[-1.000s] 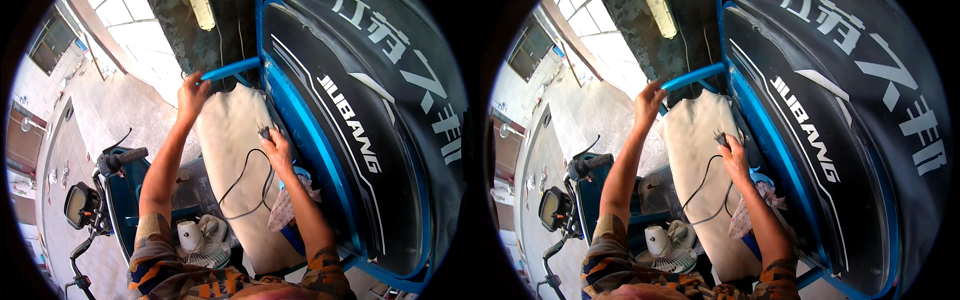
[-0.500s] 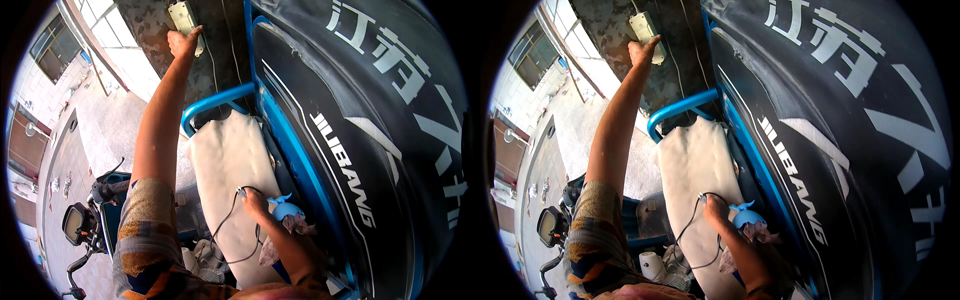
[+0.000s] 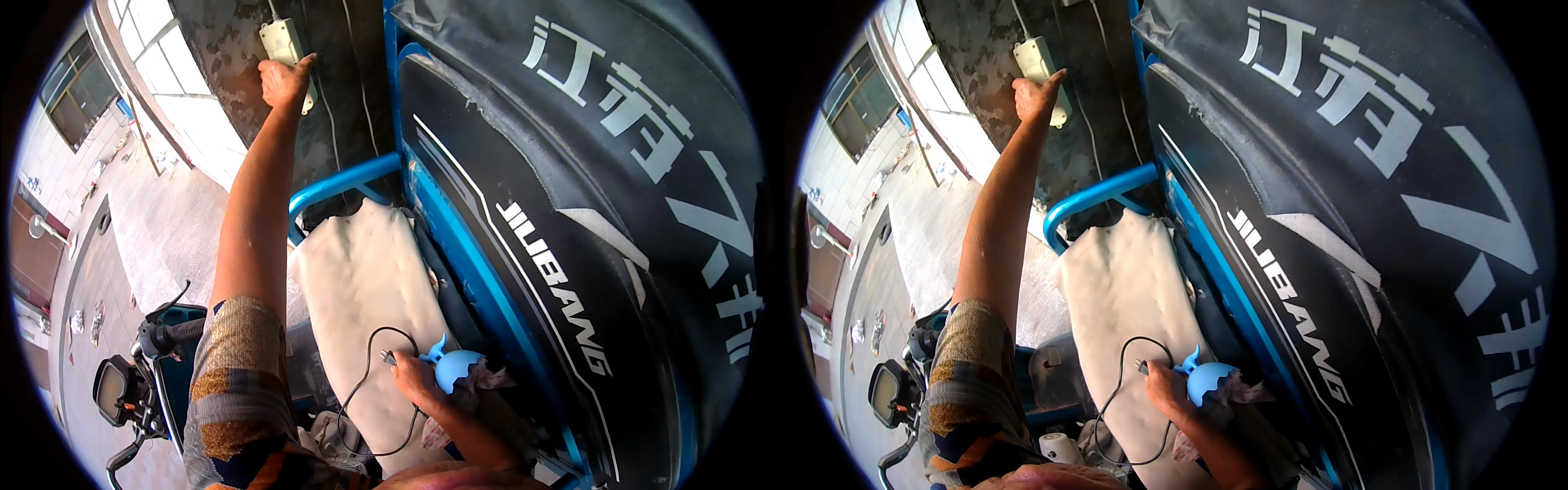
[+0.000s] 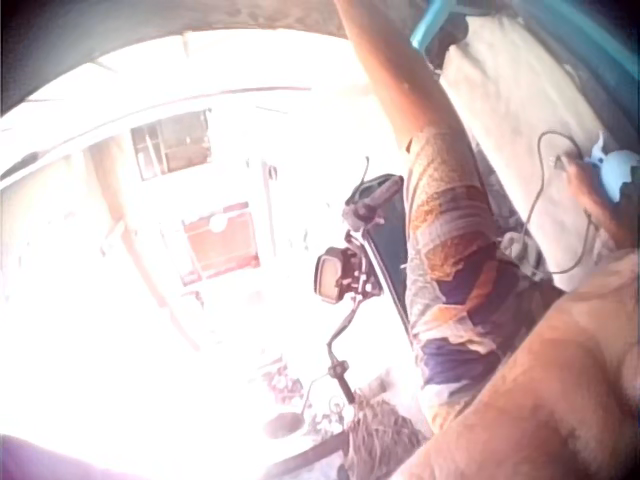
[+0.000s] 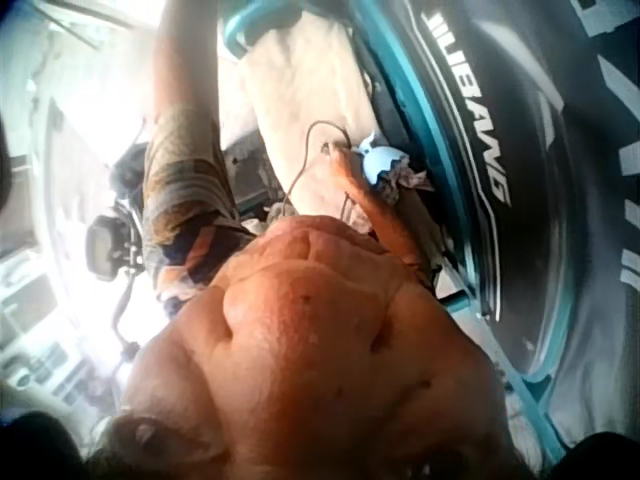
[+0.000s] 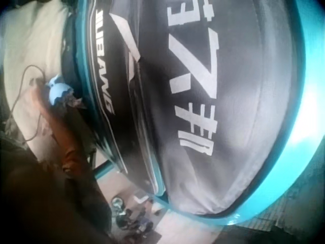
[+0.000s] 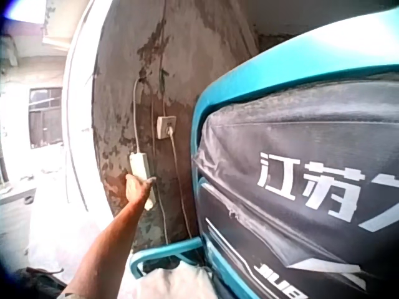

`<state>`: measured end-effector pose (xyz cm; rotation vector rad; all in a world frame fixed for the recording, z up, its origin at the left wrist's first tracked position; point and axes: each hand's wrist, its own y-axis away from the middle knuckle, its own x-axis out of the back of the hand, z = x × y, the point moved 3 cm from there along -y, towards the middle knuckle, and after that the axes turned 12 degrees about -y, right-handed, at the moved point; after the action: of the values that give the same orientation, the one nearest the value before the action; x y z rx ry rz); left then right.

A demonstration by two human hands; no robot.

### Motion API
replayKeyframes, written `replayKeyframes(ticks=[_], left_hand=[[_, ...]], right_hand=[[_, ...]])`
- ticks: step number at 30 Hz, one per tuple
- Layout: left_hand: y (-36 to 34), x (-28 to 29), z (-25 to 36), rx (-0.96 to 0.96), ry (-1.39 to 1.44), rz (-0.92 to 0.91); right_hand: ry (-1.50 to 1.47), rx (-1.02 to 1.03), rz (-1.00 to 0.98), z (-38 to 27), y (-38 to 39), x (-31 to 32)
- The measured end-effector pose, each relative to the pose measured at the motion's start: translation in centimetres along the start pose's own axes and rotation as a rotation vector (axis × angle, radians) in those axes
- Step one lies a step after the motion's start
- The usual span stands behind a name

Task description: The person wipes a battery charger and a blue plastic funnel with a cloth, manipulates wiring components inside the frame of an electric tricycle by hand, and connects the charger to a power strip.

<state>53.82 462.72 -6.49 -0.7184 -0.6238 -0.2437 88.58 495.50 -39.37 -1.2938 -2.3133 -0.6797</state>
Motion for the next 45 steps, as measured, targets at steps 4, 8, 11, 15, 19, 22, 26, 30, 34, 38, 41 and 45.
replayKeyframes(ticks=[4,8,11,15,19,22,26,30,34,38,41,45], left_hand=[[-0.6,0.8,-0.5,-0.016,-0.046,0.018],[-0.1,1.1,-1.5,-0.154,-0.142,0.001],[0.9,1.1,-2.7,-0.194,-0.147,-0.035],[2.8,0.6,-5.4,-0.196,-0.164,-0.097],[6.5,-0.6,-8.6,-0.129,-0.219,-0.235],[9.1,-1.6,-11.9,-0.061,-0.199,-0.272],[8.9,-1.0,-13.4,-0.08,-0.098,-0.263],[9.5,1.5,-14.3,-0.128,0.134,-0.411],[12.9,4.1,-14.7,-0.093,0.523,-0.71],[17.8,4.1,-16.0,-0.071,0.473,-0.939],[20.2,3.7,-16.7,0.011,0.536,-0.977],[21.0,3.6,-15.4,-0.031,0.596,-1.123]], right_hand=[[-0.016,-0.023,-0.003,-0.2,0.4,0.0],[0.009,-0.076,-0.004,-0.7,0.4,0.4],[0.007,-0.093,0.012,-0.5,0.3,0.2],[-0.05,-0.116,-0.009,0.0,0.4,0.0],[-0.099,-0.063,0.017,-1.2,0.7,0.8],[-0.212,-0.013,0.104,-2.9,1.3,1.8],[-0.421,0.055,0.201,-2.8,1.3,1.8],[-0.6,0.128,0.14,-3.6,1.2,2.8],[-0.614,0.124,0.153,-3.2,1.4,3.6],[-0.848,-0.078,0.102,-3.3,1.1,4.1],[-0.822,-0.077,0.102,-5.3,0.5,5.9],[-0.803,0.079,0.266,-6.0,-1.9,6.9]])
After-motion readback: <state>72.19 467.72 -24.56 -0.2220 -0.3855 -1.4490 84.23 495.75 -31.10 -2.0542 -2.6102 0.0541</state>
